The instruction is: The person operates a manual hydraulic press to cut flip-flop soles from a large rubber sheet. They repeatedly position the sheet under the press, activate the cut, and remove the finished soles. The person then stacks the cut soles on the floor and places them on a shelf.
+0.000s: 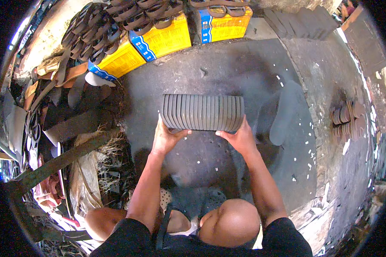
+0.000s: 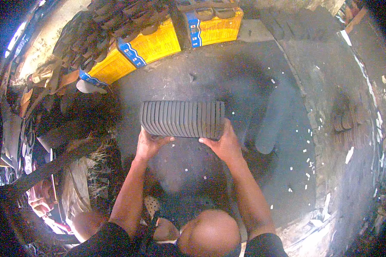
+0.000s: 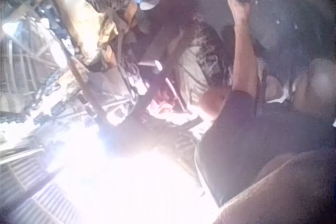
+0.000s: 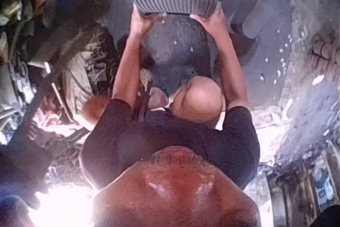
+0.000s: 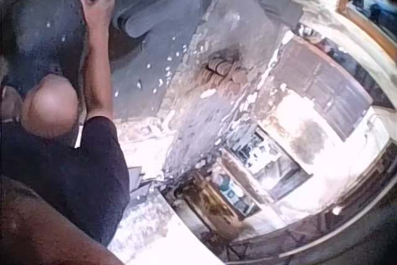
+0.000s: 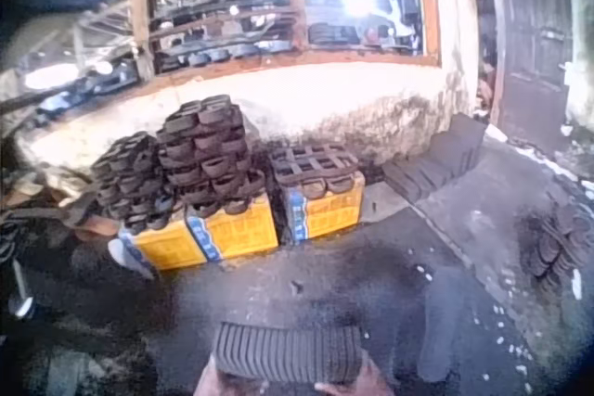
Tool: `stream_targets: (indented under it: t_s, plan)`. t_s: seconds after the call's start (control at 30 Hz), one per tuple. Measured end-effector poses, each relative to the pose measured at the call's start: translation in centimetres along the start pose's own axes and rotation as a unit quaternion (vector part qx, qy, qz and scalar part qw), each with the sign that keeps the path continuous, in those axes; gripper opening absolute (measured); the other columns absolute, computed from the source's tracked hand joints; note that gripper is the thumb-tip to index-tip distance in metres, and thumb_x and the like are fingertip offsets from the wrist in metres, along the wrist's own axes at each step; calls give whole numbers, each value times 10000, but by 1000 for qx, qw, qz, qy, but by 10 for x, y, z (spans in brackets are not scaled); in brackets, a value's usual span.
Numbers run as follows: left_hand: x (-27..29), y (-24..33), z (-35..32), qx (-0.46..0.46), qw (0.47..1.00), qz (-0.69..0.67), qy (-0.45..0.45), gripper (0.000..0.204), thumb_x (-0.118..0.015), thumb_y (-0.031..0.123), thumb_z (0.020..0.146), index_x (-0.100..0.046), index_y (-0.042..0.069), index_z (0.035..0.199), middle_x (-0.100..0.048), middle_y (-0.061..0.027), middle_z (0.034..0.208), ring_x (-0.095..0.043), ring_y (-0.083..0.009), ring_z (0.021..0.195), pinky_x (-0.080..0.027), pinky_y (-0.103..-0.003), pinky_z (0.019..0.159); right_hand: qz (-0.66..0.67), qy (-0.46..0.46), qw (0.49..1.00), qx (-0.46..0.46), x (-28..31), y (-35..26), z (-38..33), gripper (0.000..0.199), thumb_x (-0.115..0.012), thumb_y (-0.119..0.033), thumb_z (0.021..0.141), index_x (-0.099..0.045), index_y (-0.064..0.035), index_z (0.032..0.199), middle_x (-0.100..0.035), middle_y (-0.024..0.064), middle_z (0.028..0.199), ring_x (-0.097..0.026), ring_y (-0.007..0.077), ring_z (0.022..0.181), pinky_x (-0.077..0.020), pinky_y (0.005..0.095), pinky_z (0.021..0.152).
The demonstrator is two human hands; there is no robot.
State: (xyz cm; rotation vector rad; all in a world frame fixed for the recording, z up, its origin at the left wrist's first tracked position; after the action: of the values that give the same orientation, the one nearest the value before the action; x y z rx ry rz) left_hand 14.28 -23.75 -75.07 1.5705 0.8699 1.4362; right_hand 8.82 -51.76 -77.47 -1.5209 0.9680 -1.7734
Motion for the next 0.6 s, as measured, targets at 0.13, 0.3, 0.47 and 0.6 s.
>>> stream_targets:
  t_s: [0.13,0.3,0.47,0.6]
  plan:
    - [1,-24,6,98,988,71,-91,848,-979,190,683,-484,45,1355,-669,-137,1268,-679,-257,1139,-575,-410,965,-21,-5,1000,0,-4,-3,-3,942,-944,-411,697,-425,-32,1387,-610,268,1307,-611,479,1187,-529,515,970]
    - [9,-16,2,-33,996,74,24,1097,-970,455,673,-421,-72,1463,-662,-233,1269,-672,-329,1154,-546,-407,985,-8,-8,999,-39,1,-3,-2,917,-862,-535,773,-437,22,1366,-678,306,1163,-659,512,1077,-545,554,905]
    - [-6,-54,1,130,977,167,0,1123,-807,629,801,-359,-114,1515,-617,-325,1310,-616,-409,1256,-490,-468,1071,-116,-70,981,-137,-21,11,8,868,-752,-625,844,-508,66,1309,-679,354,1113,-667,526,1041,-532,581,896]
    - [-25,-85,-15,143,978,155,1,992,-751,589,876,-373,-61,1524,-485,-304,1436,-517,-434,1343,-440,-482,1119,-99,-64,986,-119,-55,41,-2,876,-711,-615,882,-477,82,1358,-639,356,1208,-620,520,1121,-502,562,963]
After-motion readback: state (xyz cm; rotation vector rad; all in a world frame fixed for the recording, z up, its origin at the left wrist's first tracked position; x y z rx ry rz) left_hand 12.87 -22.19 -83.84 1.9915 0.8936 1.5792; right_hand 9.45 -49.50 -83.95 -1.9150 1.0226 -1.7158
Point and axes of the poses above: each hand's wrist, its own z-axis towards the middle knuckle, its own x-axis out of the back of the hand, y = z × x, the point moved 2 cm from there along z, towards the middle knuckle
